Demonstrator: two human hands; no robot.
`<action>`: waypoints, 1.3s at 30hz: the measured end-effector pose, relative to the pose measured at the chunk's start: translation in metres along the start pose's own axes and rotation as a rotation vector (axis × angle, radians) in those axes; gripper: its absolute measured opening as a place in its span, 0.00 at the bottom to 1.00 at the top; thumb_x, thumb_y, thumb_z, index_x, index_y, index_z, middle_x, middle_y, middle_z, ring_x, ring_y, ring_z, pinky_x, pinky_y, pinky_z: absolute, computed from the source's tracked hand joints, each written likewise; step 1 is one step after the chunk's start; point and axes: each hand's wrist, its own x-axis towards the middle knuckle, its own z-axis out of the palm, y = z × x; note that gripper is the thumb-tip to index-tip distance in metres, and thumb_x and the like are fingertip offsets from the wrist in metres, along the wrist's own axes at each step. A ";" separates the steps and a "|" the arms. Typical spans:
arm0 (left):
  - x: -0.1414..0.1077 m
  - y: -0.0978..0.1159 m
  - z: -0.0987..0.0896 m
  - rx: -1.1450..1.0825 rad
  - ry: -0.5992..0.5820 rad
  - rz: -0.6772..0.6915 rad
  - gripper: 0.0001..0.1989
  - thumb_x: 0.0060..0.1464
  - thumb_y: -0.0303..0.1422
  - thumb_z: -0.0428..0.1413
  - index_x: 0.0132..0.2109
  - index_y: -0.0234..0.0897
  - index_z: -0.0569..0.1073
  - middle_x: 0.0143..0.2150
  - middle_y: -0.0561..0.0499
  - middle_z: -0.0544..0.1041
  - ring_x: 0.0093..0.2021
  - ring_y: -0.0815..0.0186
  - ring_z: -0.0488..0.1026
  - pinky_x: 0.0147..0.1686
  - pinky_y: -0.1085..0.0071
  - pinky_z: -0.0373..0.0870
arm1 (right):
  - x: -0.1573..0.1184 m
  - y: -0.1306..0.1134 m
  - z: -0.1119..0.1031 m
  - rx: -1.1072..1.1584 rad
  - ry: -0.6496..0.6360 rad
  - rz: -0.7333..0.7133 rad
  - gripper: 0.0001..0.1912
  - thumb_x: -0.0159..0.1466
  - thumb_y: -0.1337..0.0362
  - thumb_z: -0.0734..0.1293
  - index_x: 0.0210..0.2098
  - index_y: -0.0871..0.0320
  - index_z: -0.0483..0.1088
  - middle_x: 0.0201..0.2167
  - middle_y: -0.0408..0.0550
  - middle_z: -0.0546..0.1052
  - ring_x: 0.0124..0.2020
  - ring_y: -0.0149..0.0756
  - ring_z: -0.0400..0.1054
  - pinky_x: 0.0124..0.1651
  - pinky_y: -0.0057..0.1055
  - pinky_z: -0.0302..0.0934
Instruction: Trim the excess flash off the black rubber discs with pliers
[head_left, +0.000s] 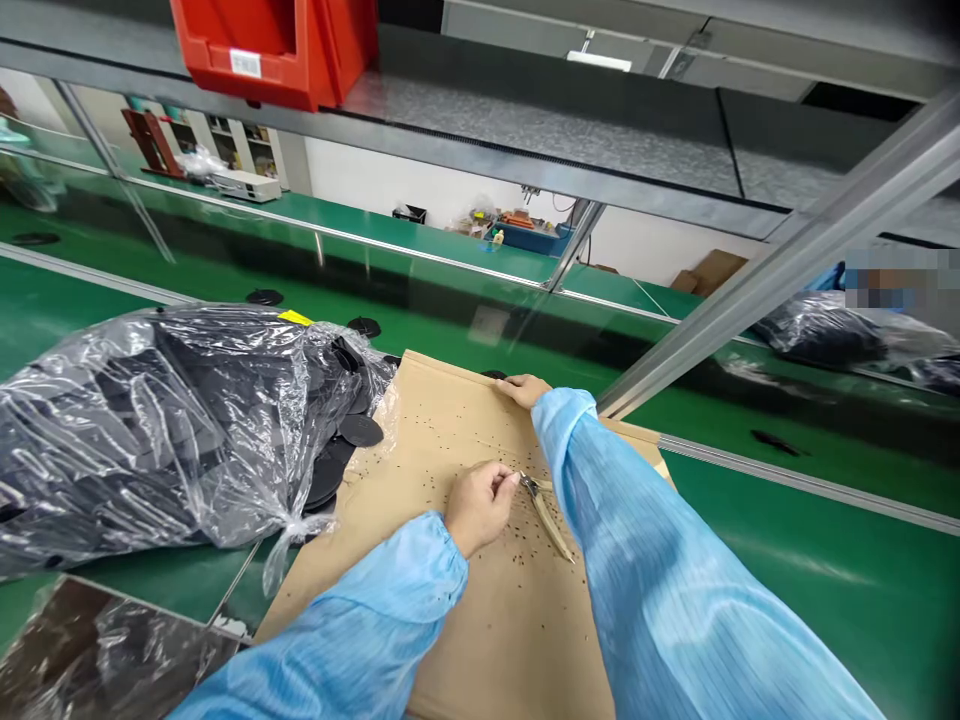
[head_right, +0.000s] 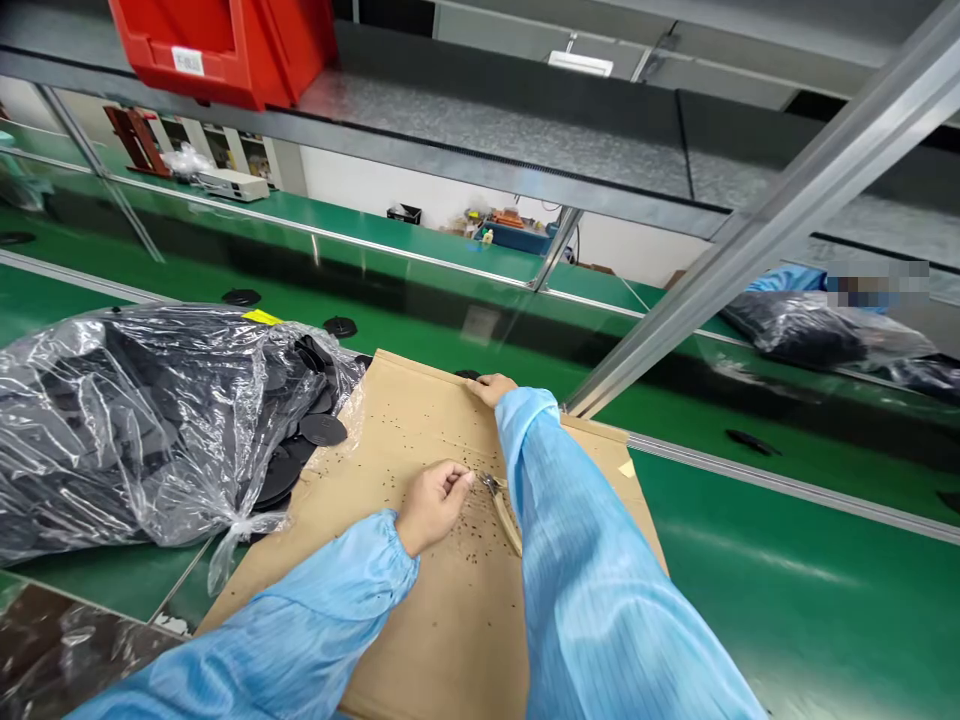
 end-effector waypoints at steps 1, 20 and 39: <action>0.000 -0.001 0.000 0.003 -0.003 -0.003 0.14 0.58 0.41 0.49 0.32 0.38 0.72 0.26 0.52 0.72 0.27 0.69 0.67 0.28 0.73 0.62 | 0.001 -0.002 0.003 0.000 0.007 -0.009 0.30 0.65 0.45 0.55 0.56 0.57 0.69 0.58 0.52 0.69 0.57 0.49 0.64 0.57 0.38 0.58; 0.002 0.001 -0.003 0.101 -0.048 0.055 0.09 0.56 0.35 0.50 0.32 0.39 0.73 0.29 0.52 0.76 0.29 0.67 0.70 0.31 0.71 0.62 | 0.006 -0.054 0.024 0.022 0.069 -0.129 0.38 0.62 0.46 0.62 0.66 0.58 0.53 0.68 0.54 0.52 0.66 0.52 0.48 0.65 0.47 0.46; -0.002 0.007 -0.014 0.125 -0.053 0.109 0.07 0.52 0.30 0.52 0.35 0.37 0.75 0.35 0.49 0.79 0.34 0.66 0.72 0.35 0.72 0.66 | -0.206 -0.075 0.071 0.784 0.523 -0.189 0.26 0.60 0.47 0.63 0.51 0.59 0.69 0.51 0.56 0.73 0.53 0.48 0.66 0.58 0.48 0.58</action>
